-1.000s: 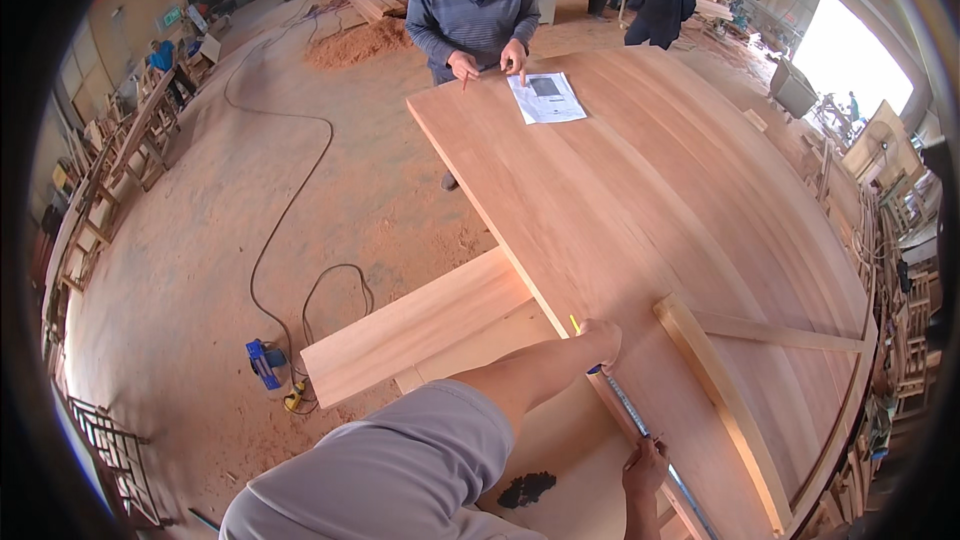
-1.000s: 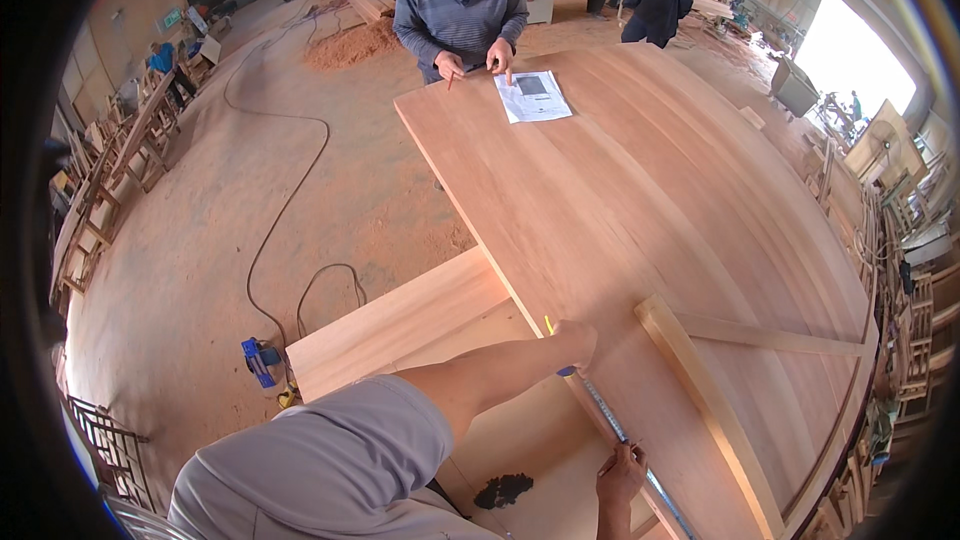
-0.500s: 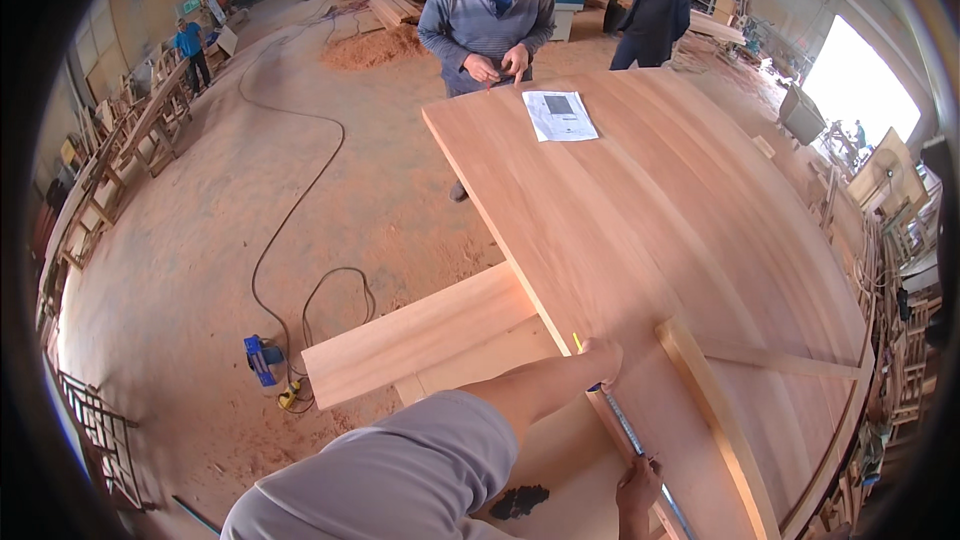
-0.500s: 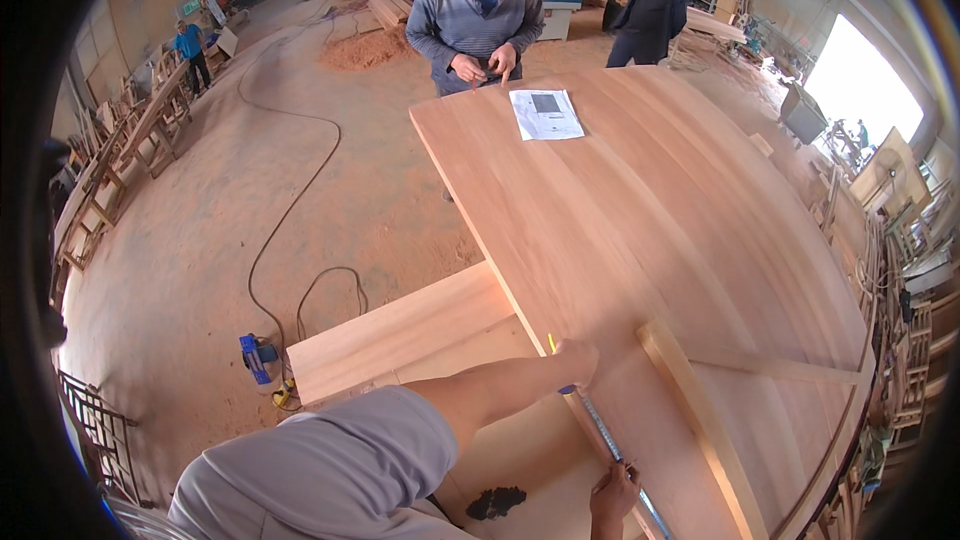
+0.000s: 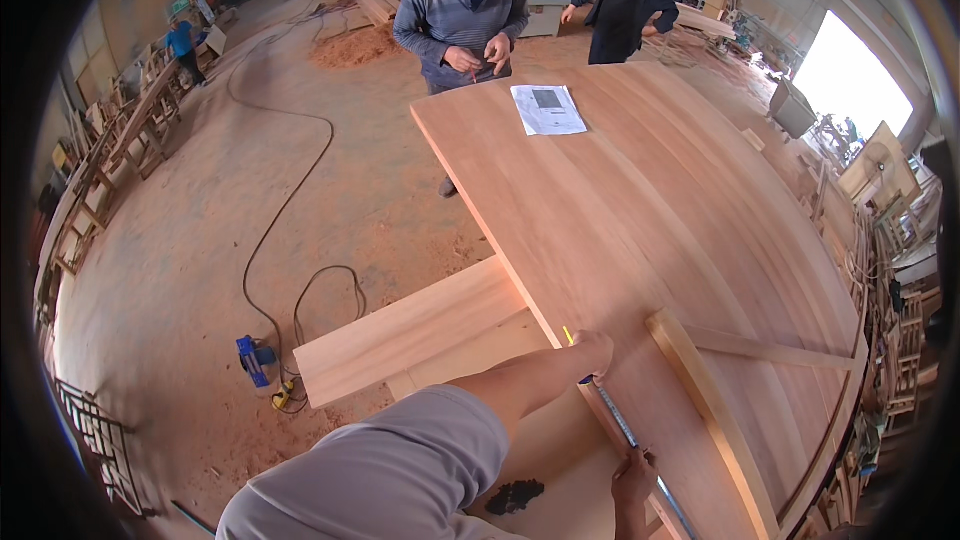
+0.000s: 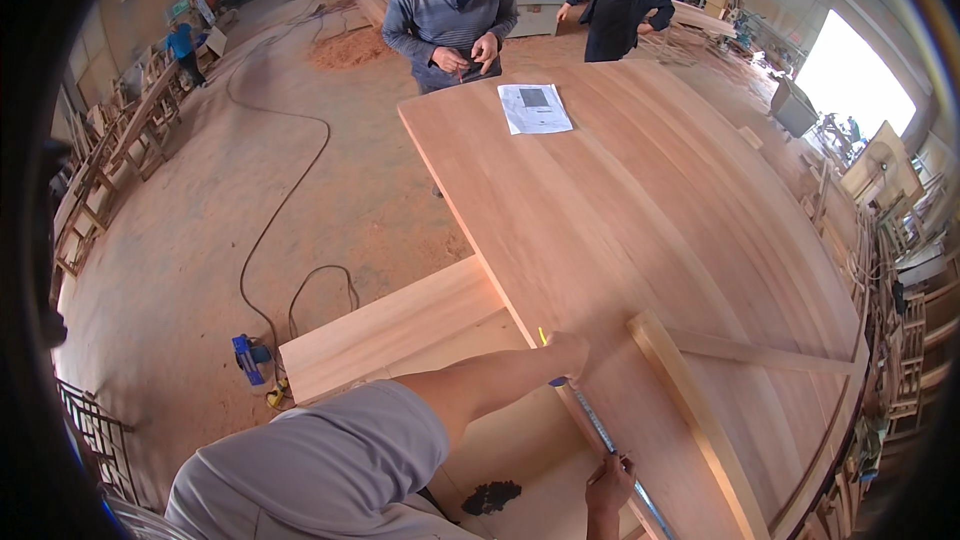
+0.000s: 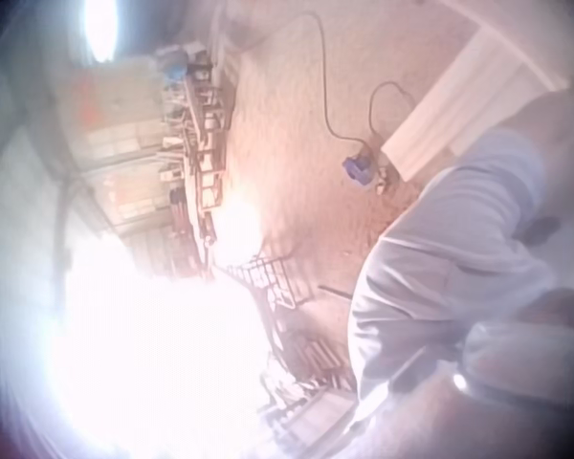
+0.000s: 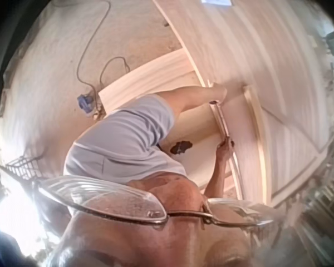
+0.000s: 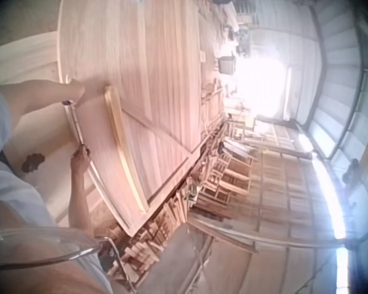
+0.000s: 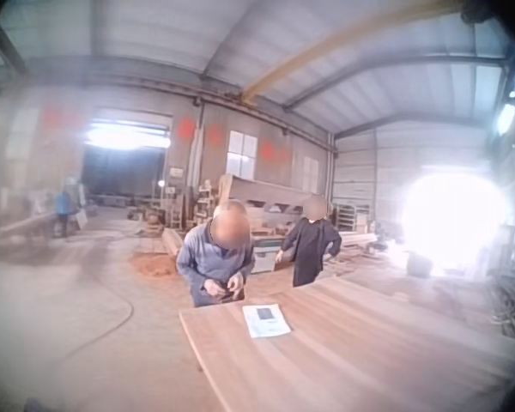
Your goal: The person measures a large curved wooden panel using a tape measure and marks several points with a pencil. The person repeatedly repositions the tape measure along the panel's edge and surface to record measurements.
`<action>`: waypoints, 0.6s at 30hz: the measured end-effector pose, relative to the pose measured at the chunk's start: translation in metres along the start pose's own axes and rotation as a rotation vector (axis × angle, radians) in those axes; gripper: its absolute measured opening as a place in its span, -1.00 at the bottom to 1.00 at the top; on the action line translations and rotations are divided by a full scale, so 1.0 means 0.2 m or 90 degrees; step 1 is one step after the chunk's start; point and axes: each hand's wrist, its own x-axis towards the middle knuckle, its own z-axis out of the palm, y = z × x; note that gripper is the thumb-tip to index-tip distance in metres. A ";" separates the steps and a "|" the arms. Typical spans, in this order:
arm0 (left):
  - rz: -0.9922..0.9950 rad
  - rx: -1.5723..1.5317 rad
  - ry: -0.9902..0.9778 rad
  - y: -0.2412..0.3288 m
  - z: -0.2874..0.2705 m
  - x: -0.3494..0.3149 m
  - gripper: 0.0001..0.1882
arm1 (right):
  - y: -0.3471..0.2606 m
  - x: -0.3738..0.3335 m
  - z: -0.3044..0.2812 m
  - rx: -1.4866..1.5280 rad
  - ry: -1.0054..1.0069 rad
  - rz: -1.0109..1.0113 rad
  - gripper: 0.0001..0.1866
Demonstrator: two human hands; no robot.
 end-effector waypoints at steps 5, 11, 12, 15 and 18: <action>0.012 -0.015 -0.025 -0.01 -0.03 -0.02 -0.41 | 0.01 0.00 0.00 0.008 0.014 -0.014 -0.80; 0.008 -0.011 -0.028 0.00 -0.04 -0.04 -0.42 | 0.04 0.00 0.03 -0.013 0.003 -0.009 -0.77; 0.012 -0.016 -0.019 0.01 -0.04 -0.03 -0.41 | 0.04 -0.01 0.02 -0.010 0.011 -0.008 -0.76; 0.015 -0.032 0.001 0.00 -0.02 -0.03 -0.40 | 0.01 -0.01 0.00 0.001 0.025 -0.010 -0.76; 0.007 -0.046 0.004 -0.03 -0.02 -0.05 -0.38 | 0.00 -0.01 0.02 0.008 0.024 -0.021 -0.75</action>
